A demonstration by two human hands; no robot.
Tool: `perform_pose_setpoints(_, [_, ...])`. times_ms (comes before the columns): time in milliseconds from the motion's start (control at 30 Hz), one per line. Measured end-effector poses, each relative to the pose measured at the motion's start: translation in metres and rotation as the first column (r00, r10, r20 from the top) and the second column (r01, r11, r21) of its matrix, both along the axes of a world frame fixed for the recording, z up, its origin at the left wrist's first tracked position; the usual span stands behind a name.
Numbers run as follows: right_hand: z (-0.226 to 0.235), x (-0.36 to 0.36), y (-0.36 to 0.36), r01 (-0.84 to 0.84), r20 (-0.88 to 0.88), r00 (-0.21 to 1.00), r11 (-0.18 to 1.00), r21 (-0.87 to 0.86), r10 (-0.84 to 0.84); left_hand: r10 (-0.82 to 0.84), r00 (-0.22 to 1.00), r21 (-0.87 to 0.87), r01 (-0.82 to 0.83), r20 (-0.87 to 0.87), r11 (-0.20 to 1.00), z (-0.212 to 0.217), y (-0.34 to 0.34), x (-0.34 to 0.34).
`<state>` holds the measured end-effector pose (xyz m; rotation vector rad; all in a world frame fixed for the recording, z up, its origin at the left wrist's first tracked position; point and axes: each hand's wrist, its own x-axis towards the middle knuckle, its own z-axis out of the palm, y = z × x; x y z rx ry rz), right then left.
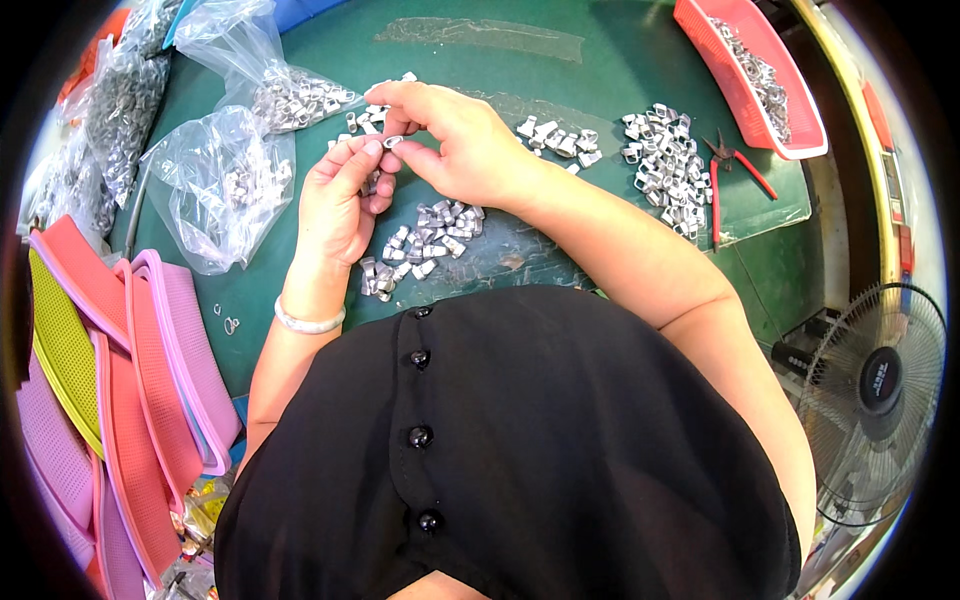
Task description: The person repeatedly picks up small metal hardware pieces and rings from a green work surface, joins them by hand, and places the assembled units back on the table. The process is continuous and repetitive, with no tools used.
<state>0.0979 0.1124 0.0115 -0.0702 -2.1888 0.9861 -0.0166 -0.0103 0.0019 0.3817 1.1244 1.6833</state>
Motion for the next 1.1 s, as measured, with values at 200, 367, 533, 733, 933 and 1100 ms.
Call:
perform_pose_setpoints(200, [0.0, 0.0, -0.001, -0.007, -0.025, 1.0, 1.0, -0.024, 0.006, -0.015, 1.0, 0.012, 0.015, 0.018, 1.0, 0.001, -0.001, -0.001])
perform_pose_setpoints(367, [0.001, 0.004, 0.0, -0.03, 0.009, 1.0, 1.0, -0.003, 0.03, -0.013, 1.0, 0.04, 0.012, 0.021, 0.999, 0.0, 0.0, -0.001])
perform_pose_setpoints(533, [0.002, 0.004, 0.0, -0.044, 0.014, 0.999, 0.999, -0.028, 0.045, -0.011, 1.0, 0.056, 0.011, 0.011, 0.998, -0.001, 0.0, -0.001])
perform_pose_setpoints(733, [0.001, 0.001, 0.0, -0.054, -0.062, 0.997, 0.995, -0.084, 0.049, 0.001, 1.0, 0.058, -0.001, 0.002, 0.998, 0.0, -0.001, -0.001])
perform_pose_setpoints(933, [-0.001, 0.001, 0.002, -0.098, -0.073, 0.994, 0.979, -0.18, 0.086, 0.009, 1.0, 0.054, -0.007, -0.029, 0.999, -0.001, -0.001, 0.0])
perform_pose_setpoints(1100, [0.015, 0.017, 0.037, -0.098, 0.194, 0.977, 0.993, 0.07, 0.083, 0.041, 0.994, 0.005, -0.041, -0.105, 0.999, -0.002, 0.001, -0.001])
